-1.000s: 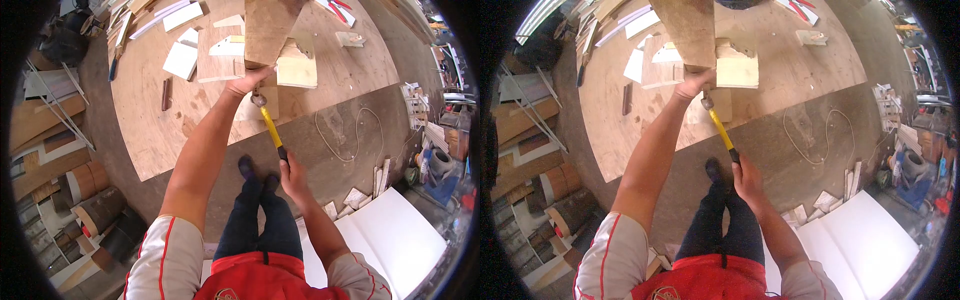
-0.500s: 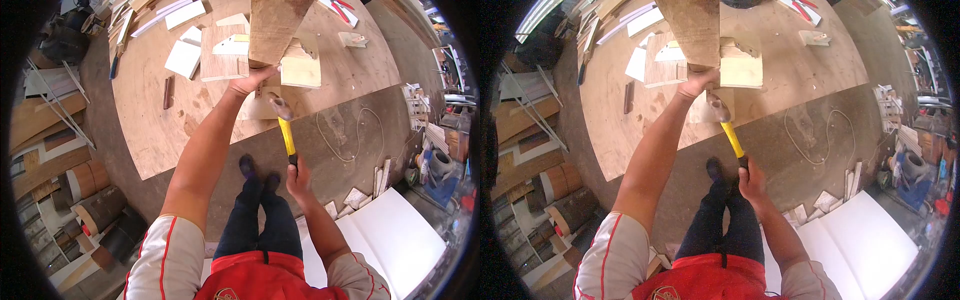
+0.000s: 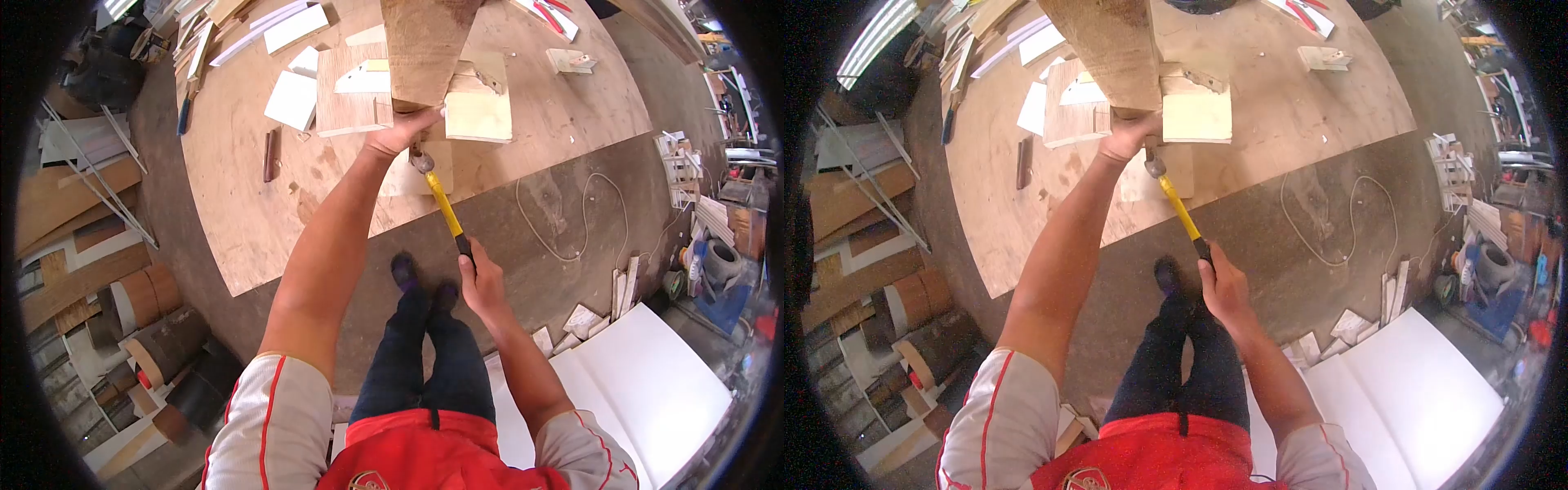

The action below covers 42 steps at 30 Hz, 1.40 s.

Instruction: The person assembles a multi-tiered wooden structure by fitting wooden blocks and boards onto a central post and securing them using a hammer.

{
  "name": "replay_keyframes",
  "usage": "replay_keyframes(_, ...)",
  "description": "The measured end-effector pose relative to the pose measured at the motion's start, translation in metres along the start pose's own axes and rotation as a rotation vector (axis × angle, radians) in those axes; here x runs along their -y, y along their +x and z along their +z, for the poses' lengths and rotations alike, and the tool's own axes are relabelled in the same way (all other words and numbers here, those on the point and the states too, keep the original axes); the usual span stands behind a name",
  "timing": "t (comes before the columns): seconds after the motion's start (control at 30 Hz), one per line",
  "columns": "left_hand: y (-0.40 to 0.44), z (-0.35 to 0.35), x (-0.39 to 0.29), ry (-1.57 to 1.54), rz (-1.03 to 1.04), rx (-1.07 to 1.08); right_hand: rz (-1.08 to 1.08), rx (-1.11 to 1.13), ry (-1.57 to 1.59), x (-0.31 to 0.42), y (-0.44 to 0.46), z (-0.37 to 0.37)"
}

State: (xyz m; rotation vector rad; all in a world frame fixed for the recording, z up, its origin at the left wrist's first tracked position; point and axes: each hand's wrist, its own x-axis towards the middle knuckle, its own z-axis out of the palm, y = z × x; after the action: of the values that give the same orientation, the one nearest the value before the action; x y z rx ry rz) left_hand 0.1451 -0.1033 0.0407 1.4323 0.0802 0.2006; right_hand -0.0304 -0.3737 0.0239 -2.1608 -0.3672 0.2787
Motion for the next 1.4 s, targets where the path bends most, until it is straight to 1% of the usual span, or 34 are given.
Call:
replay_keyframes(0.07, -0.002, 0.001, -0.002, -0.008, 0.025, 0.001, -0.063, -0.048, 0.036, 0.008, -0.007, -0.006)
replay_keyframes(0.17, -0.002, 0.003, -0.011, 0.036, 0.128, -0.009, -0.139, -0.110, 0.035, 0.008, -0.002, -0.001)
replay_keyframes(0.2, -0.003, 0.000, -0.009, 0.026, 0.041, 0.025, -0.154, -0.131, 0.025, 0.007, -0.002, 0.001)
replay_keyframes(0.23, -0.001, -0.006, -0.006, 0.014, -0.041, 0.062, -0.090, -0.075, -0.005, 0.003, -0.003, 0.004)
replay_keyframes(0.3, 0.008, -0.009, -0.003, 0.053, -0.140, 0.098, 0.028, 0.033, -0.066, -0.002, 0.002, 0.005)
replay_keyframes(0.33, 0.009, -0.011, -0.002, 0.105, -0.164, 0.092, 0.031, 0.031, -0.025, 0.003, 0.003, 0.002)
replay_keyframes(0.4, 0.005, -0.011, -0.001, 0.087, -0.119, 0.070, 0.045, 0.025, 0.054, 0.015, 0.000, -0.006)
replay_keyframes(0.43, 0.003, -0.006, 0.000, 0.019, -0.045, 0.054, -0.013, -0.021, 0.071, 0.014, -0.001, -0.006)
replay_keyframes(0.5, 0.002, -0.006, 0.001, -0.007, -0.008, 0.053, -0.124, -0.113, 0.107, 0.010, -0.005, -0.004)
replay_keyframes(0.57, 0.005, -0.013, 0.003, 0.081, -0.081, 0.091, -0.058, -0.043, -0.022, -0.002, -0.001, 0.006)
replay_keyframes(0.6, 0.005, -0.011, 0.002, 0.057, -0.072, 0.082, -0.031, -0.014, -0.088, -0.002, 0.005, 0.008)
replay_keyframes(0.7, 0.000, -0.008, -0.003, 0.020, -0.063, 0.067, 0.013, 0.059, -0.025, 0.008, 0.001, -0.002)
replay_keyframes(0.8, 0.002, -0.007, -0.006, 0.028, -0.043, 0.067, -0.162, -0.077, 0.021, 0.011, -0.004, -0.005)
replay_keyframes(0.87, 0.000, -0.006, -0.007, 0.012, 0.006, 0.035, -0.017, -0.007, -0.054, 0.012, 0.005, -0.001)
replay_keyframes(0.9, -0.003, -0.006, -0.005, -0.011, -0.023, 0.029, 0.061, 0.028, -0.092, 0.013, 0.005, -0.001)
replay_keyframes(0.97, -0.001, -0.005, -0.003, -0.059, -0.063, 0.025, 0.002, 0.015, -0.080, 0.007, 0.004, -0.002)
replay_keyframes(1.0, 0.003, -0.008, -0.003, -0.035, -0.057, 0.039, -0.035, 0.013, -0.071, 0.005, 0.005, -0.001)
replay_keyframes(1.1, 0.005, -0.011, 0.001, -0.006, -0.067, 0.071, -0.162, -0.078, -0.003, 0.005, -0.001, -0.002)
replay_keyframes(1.2, 0.001, -0.014, 0.007, -0.027, -0.099, 0.070, 0.057, 0.051, -0.054, 0.010, 0.005, -0.006)
replay_keyframes(1.3, 0.008, -0.016, 0.007, 0.015, -0.114, 0.073, -0.019, 0.055, -0.051, 0.001, 0.008, -0.007)
replay_keyframes(1.4, 0.003, -0.016, 0.004, 0.014, -0.132, 0.074, 0.005, 0.029, -0.026, 0.005, -0.009, -0.019)
